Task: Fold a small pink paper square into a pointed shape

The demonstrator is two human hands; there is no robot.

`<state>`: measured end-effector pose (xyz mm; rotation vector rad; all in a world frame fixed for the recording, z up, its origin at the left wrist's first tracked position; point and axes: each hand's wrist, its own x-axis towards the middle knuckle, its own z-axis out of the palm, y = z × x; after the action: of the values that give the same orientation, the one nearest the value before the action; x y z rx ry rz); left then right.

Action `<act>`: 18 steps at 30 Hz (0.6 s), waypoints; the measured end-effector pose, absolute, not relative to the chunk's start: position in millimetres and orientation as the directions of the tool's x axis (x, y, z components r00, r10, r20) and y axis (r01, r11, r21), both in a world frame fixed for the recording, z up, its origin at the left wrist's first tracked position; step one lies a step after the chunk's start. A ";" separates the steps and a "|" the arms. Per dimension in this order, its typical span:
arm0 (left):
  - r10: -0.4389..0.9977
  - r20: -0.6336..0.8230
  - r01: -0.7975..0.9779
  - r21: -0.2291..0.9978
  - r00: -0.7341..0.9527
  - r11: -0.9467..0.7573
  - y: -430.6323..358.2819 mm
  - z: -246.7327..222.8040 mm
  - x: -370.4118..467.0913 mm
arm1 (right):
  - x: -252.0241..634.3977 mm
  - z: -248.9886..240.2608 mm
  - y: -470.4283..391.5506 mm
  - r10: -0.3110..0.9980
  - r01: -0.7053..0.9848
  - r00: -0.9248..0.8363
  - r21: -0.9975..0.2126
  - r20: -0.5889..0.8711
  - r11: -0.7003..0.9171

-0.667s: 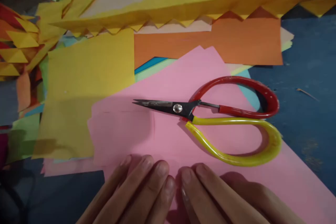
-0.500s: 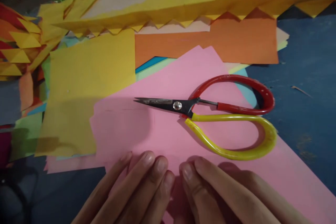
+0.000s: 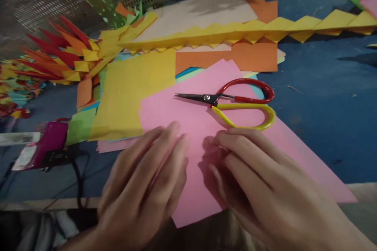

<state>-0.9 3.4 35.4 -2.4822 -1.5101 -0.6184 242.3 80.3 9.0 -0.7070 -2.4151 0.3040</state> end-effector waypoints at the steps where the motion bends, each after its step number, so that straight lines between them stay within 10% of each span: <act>1: 0.811 0.444 0.895 0.042 0.381 -0.444 9.3 34.4 4.5 | 243.9 11.3 81.9 0.550 0.419 -0.689 -0.359 0.472 0.834; 9: 0.863 0.217 0.833 0.238 0.456 -0.499 26.7 42.1 11.6 | 265.5 31.7 74.6 0.600 0.499 -0.602 -0.338 0.527 0.798; 18: 0.641 0.441 0.690 0.063 0.628 -0.721 28.4 45.1 1.6 | 268.4 24.7 78.2 0.453 0.372 -0.733 -0.258 0.508 0.891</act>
<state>1.6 28.4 45.1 -2.7324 -1.1212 -0.6738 268.4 78.2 24.7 -0.5929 -2.4755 0.1857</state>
